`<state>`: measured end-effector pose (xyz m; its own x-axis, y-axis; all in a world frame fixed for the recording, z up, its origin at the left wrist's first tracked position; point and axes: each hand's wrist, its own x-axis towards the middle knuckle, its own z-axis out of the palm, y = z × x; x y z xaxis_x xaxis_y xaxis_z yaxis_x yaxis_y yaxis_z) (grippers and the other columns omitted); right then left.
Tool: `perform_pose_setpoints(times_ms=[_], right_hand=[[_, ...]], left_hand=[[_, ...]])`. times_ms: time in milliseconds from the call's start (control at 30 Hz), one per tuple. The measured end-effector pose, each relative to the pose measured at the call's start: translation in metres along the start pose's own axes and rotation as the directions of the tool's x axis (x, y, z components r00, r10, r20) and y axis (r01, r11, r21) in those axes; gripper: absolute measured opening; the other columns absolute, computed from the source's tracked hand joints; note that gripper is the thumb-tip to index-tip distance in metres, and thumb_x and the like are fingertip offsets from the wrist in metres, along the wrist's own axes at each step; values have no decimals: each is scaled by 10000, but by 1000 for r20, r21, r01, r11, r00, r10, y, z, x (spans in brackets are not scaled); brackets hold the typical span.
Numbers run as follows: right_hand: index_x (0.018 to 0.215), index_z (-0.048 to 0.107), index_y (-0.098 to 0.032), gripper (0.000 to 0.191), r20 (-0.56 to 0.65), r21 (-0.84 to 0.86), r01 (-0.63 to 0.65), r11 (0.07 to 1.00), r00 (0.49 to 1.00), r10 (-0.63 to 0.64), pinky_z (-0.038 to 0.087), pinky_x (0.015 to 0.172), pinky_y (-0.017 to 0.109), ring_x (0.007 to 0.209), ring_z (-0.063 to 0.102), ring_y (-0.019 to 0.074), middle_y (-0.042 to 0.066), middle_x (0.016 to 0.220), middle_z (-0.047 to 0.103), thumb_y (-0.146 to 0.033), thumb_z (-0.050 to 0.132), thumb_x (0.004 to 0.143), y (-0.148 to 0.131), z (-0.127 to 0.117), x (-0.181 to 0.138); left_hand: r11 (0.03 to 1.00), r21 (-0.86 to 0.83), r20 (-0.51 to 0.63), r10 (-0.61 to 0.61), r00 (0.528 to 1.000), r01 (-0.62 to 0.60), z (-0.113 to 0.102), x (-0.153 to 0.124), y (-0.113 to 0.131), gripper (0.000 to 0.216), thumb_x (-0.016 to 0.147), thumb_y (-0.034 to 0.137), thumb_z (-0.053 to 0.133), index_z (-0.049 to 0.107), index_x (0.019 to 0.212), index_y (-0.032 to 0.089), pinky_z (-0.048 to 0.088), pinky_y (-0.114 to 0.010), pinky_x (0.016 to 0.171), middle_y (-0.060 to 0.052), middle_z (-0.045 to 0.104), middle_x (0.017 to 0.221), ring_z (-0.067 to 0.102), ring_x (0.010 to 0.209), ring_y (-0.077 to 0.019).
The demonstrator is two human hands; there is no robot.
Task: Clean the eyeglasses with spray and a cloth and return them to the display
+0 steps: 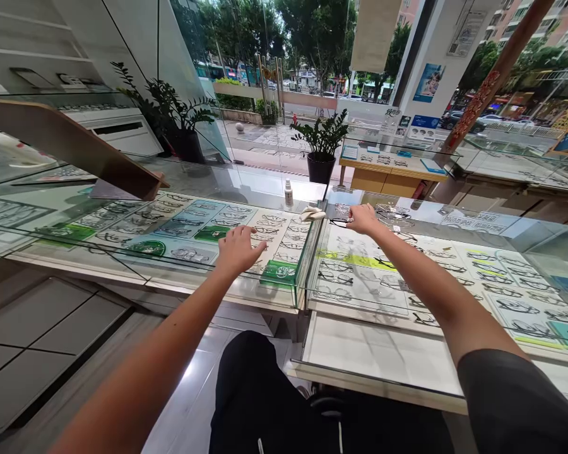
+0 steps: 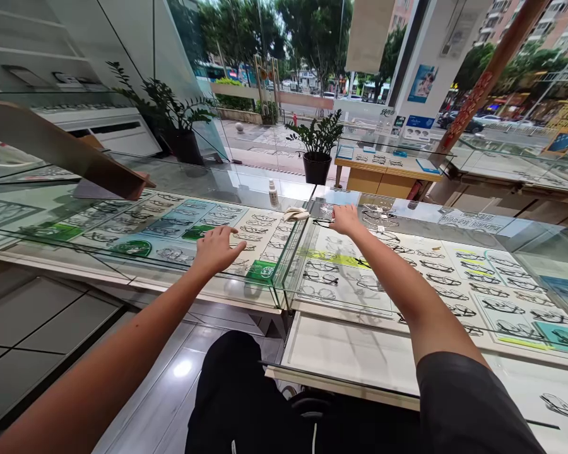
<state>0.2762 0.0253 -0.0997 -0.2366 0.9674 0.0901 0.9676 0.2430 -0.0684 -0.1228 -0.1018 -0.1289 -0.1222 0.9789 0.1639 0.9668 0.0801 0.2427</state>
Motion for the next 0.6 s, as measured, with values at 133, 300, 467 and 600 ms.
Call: perform_pose_setpoints(times_ms=[133,300,467,600], right_hand=[[1008,556,-246,281,11,9,13,1000,1000,-14,309,1239,546,1209,573,347,108,1153,691,-320,741,809,3,-2,-1],[1042,530,-256,393,55,29,14,999,998,-15,428,1108,503,1139,585,355,104,1113,680,-287,767,730,9,-4,2],[1258,504,-246,552,75,42,15,999,997,-18,425,1152,490,1179,600,341,96,1149,685,-297,748,765,11,-2,4],[1431,473,-204,678,91,16,28,999,995,-29,286,1291,531,1322,575,354,142,1291,676,-271,727,806,9,3,7]], left_hand=[[1000,-2,-1,4,1000,-4,3,2,-2,595,984,595,463,584,1438,232,401,-623,1189,-194,552,1604,469,1502,-445],[1000,0,3,9,1000,-9,2,2,-3,620,979,610,436,577,1438,218,388,-630,1200,-209,540,1613,457,1507,-435],[1000,-17,5,7,1000,-7,-1,0,-1,616,973,600,445,580,1434,213,390,-634,1194,-211,544,1605,456,1503,-436],[1000,-20,4,4,1000,-4,-2,-1,1,608,975,598,446,582,1430,219,388,-634,1198,-206,549,1597,459,1502,-435]])
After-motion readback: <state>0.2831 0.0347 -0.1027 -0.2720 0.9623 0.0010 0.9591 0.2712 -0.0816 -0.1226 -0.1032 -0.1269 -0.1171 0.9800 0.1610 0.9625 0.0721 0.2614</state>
